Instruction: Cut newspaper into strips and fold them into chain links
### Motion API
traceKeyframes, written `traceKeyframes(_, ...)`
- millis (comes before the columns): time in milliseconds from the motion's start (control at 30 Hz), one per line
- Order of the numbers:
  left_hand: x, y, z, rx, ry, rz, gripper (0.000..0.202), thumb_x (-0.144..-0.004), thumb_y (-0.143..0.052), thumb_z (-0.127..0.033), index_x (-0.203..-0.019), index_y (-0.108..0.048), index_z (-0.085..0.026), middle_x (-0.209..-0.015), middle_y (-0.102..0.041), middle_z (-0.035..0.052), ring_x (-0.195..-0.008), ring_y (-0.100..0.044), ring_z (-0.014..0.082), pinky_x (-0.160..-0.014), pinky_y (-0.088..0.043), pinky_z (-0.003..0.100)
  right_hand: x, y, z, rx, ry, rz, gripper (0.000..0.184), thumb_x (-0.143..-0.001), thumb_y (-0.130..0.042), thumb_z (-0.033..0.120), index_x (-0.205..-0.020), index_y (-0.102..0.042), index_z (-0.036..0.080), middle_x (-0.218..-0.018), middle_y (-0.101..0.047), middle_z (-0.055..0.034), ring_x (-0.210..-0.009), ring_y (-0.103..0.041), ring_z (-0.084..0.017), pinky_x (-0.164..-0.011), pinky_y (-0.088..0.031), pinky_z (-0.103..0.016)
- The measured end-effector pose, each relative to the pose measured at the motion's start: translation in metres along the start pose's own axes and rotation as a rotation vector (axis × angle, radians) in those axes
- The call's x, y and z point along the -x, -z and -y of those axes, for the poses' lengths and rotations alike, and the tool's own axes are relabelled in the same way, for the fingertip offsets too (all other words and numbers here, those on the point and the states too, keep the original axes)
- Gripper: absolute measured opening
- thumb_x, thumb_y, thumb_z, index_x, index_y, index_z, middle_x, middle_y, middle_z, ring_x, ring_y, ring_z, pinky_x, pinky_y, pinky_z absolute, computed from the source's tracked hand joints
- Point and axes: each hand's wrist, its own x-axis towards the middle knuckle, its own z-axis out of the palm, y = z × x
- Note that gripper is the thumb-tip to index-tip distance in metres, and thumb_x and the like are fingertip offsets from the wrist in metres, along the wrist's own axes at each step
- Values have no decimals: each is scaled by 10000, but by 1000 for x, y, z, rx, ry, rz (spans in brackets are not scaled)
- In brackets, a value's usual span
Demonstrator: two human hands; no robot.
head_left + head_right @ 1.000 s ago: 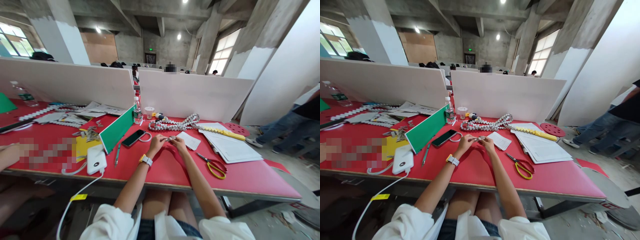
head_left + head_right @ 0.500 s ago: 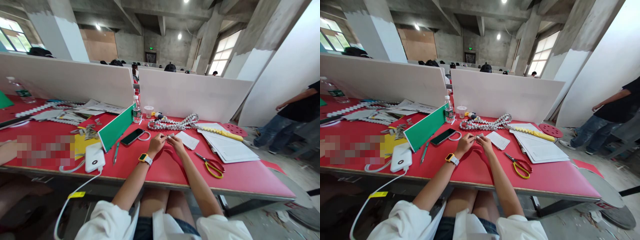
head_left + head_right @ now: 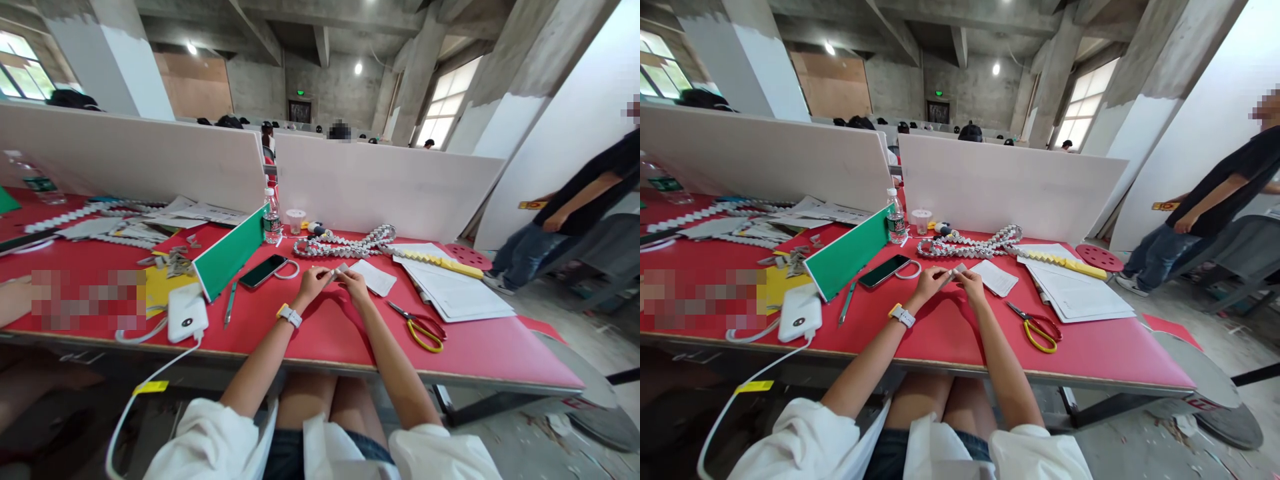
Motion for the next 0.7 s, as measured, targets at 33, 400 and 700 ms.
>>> traceKeyframes(33, 0, 0, 0, 31, 10, 5, 168, -838, -560, -274, -840, -684, -161, -807, -693, 52, -751, -636, 153, -696, -503, 261, -1, 0, -1, 11, 4, -6, 344, -572, -765, 477, -681, -685, 161, -654, -677, -31, -624, -614, -138, -572, -433, -230)
traceKeyframes(400, 6, 5, -3, -551, -373, -84, 178, -886, -508, -217, -900, -685, -200, -824, -609, 54, -810, -552, 166, -718, -440, 277, -5, 0, -13, -231, -50, 128, 374, -580, -783, 469, -783, -681, 173, -777, -711, -55, -756, -676, -179, -775, -514, -311)
traceKeyframes(700, 1, 1, -24, -647, -505, 239, 188, -841, -501, -115, -873, -674, -182, -1020, -610, 119, -1022, -526, 257, -911, -408, 431, -10, 1, -14, -64, 6, -85, 319, -528, -755, 426, -643, -584, 183, -570, -615, 12, -552, -574, -138, -563, -464, -264)
